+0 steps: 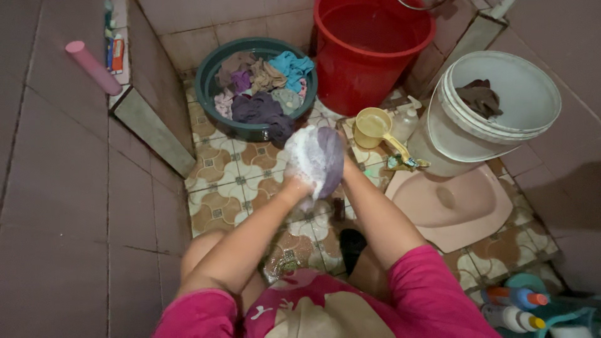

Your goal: The person washes clothes by hand in a small basin, scrubbing and rinsing each item individually. They transfer the washed clothes into a white bucket and continue with the next garment.

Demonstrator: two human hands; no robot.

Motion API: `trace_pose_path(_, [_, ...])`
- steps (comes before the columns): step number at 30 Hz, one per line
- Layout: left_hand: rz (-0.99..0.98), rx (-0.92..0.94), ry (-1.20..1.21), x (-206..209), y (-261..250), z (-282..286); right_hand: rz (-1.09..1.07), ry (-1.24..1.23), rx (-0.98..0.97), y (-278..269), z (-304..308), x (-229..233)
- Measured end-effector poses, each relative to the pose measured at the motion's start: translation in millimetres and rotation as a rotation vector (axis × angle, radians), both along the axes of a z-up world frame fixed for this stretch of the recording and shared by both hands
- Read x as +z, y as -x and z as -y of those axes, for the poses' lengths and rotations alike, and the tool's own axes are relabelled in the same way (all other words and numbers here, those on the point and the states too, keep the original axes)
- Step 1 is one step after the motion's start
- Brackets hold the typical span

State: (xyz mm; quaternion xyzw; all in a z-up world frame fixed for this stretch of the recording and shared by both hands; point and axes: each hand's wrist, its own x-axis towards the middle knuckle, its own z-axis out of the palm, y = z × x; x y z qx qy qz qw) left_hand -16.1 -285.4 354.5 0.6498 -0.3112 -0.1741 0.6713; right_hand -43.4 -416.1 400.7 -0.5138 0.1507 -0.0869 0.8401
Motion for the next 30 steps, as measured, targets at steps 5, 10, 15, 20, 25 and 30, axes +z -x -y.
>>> trace_pose_path(5, [-0.260,-0.362,-0.077,10,-30,-25,-0.014,0.130,-0.033,3,4,3])
trace_pose_path(10, [-0.293,-0.504,-0.231,12,-35,-22,-0.053,0.374,-0.104,0,-5,3])
trace_pose_path(15, [-0.488,-0.352,0.096,-7,-27,-9,-0.087,0.445,-0.034,18,3,16])
trace_pose_path(20, [-0.867,-0.485,0.425,-18,-51,-17,0.161,-0.100,0.126,36,30,23])
trace_pose_path(25, [-1.025,-0.530,0.596,11,-47,-24,-0.108,-0.509,0.003,31,6,-5])
trace_pose_path(30, [-1.173,-0.505,0.697,75,-15,-26,0.296,-0.451,0.051,22,-14,-14])
